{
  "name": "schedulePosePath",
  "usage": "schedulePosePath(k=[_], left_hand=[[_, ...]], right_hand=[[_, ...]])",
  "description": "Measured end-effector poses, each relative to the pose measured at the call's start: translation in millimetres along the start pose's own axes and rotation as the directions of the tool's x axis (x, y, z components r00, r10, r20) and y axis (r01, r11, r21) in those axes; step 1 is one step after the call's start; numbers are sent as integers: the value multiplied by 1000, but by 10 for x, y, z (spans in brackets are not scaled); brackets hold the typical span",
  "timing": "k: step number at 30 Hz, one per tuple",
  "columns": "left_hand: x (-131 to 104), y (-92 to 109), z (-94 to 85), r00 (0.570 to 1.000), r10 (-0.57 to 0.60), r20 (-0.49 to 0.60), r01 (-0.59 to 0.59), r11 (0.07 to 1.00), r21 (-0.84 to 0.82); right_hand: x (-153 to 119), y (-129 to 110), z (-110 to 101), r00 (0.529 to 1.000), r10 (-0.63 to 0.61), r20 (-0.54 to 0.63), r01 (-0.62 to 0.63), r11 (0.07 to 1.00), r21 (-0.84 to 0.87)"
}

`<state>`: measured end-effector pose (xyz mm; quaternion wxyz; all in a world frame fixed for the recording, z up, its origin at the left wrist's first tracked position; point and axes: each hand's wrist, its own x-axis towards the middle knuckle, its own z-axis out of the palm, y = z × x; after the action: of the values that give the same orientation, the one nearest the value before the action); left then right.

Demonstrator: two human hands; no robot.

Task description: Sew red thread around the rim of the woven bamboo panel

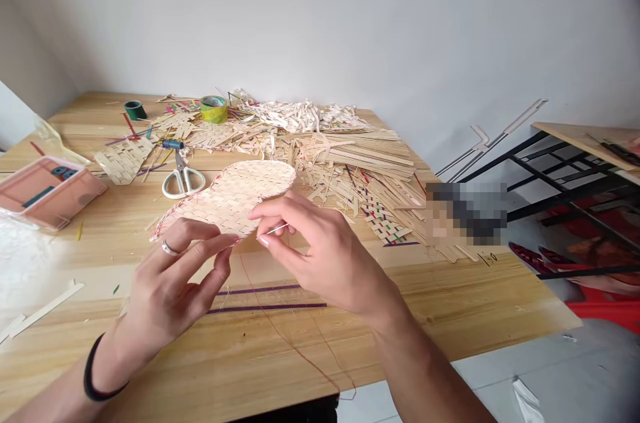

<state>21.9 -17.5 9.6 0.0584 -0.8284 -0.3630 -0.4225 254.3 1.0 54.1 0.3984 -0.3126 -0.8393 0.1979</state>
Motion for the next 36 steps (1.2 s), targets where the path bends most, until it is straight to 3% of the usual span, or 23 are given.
schedulePosePath(k=[8, 12, 19, 23, 36], left_hand=[[10, 51, 25, 997, 35, 63, -34, 999, -10], [11, 78, 25, 997, 42, 71, -42, 999, -3], [-7, 89, 38, 995, 42, 88, -42, 999, 4], [17, 101, 34, 994, 46, 95, -49, 998, 29], [15, 105, 34, 993, 48, 105, -49, 999, 7]], right_hand=[[-88, 123, 179, 998, -11, -62, 14, 999, 50], [-103, 149, 230, 994, 65, -87, -43, 973, 227], [-103, 242, 251, 963, 268, -32, -205, 805, 557], [-109, 271, 226, 936, 351, 38, -289, 700, 653], [-141, 261, 265, 972, 233, 9, -210, 860, 466]])
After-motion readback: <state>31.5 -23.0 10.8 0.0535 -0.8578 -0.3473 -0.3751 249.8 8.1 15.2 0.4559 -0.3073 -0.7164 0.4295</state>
